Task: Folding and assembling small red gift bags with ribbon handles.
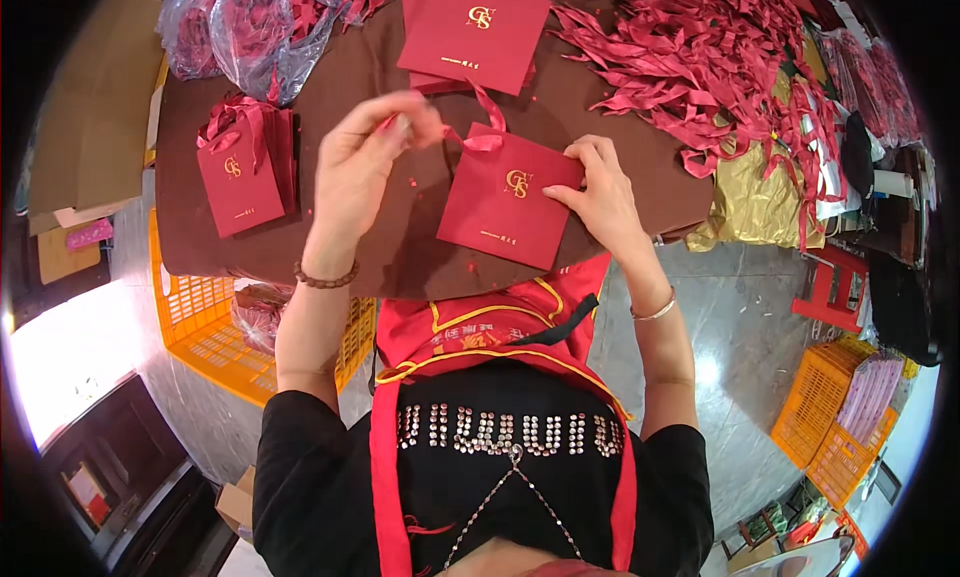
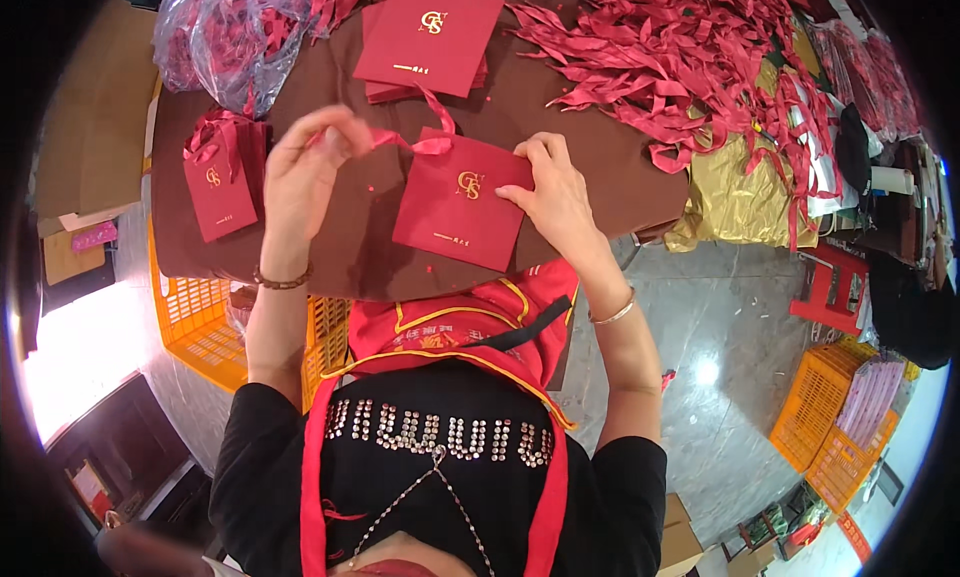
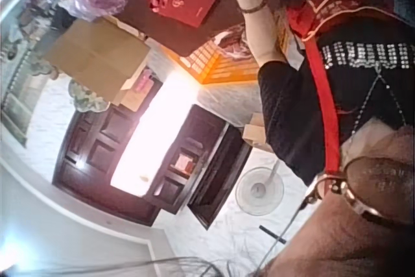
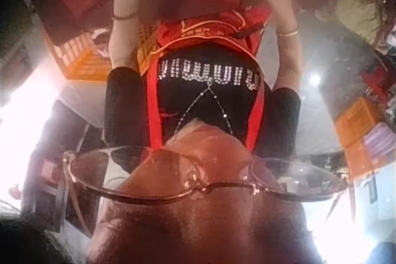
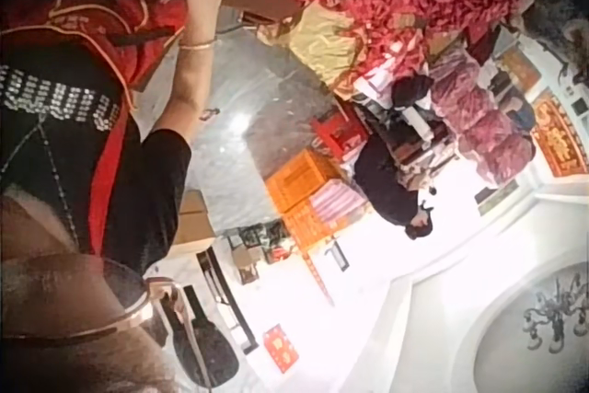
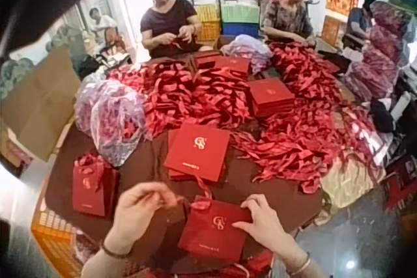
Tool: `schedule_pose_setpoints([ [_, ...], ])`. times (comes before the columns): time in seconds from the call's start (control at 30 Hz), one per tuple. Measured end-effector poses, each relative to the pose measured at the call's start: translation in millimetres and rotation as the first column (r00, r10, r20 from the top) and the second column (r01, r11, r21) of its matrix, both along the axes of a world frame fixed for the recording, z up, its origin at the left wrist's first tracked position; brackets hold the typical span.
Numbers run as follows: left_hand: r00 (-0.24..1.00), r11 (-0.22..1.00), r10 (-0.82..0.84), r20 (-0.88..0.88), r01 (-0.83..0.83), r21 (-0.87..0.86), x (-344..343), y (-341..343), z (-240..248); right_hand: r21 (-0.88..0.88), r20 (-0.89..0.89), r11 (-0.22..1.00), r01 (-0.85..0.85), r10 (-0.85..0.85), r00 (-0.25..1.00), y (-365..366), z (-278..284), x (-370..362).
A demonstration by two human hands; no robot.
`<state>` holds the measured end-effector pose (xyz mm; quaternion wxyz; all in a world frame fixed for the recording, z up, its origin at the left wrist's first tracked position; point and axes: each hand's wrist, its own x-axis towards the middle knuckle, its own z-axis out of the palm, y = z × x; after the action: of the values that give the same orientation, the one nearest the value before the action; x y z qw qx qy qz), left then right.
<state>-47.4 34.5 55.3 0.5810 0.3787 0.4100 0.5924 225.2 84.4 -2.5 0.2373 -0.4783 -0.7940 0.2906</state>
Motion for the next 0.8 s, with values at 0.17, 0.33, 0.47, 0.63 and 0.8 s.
schedule_pose_setpoints([
  [0.17, 0.108, 0.846, 0.47, -0.876, 0.231, 0.482, 37, 3, -3, -0.023, -0.029, 0.999, -0.03, 0.03, 0.999, 12, -7, 6],
  [0.33, 0.66, 0.941, -0.328, -0.676, 0.289, -0.174, 77, 2, -34, -0.144, -0.05, 0.989, -0.041, 0.034, 0.998, 18, -8, 8],
  [0.47, 0.544, 0.948, -0.184, -0.818, 0.32, -0.001, 90, 2, -55, -0.164, -0.057, 0.986, -0.041, 0.032, 0.998, 18, -6, 8],
  [0.63, 0.493, 0.956, -0.051, -0.869, 0.276, 0.101, 98, 5, -61, -0.177, -0.073, 0.984, -0.026, 0.014, 0.997, 18, -9, 9],
  [0.8, 0.448, 0.978, 0.026, -0.894, 0.176, 0.116, 99, 9, -64, -0.176, -0.08, 0.984, -0.016, 0.002, 0.997, 16, -7, 7],
])
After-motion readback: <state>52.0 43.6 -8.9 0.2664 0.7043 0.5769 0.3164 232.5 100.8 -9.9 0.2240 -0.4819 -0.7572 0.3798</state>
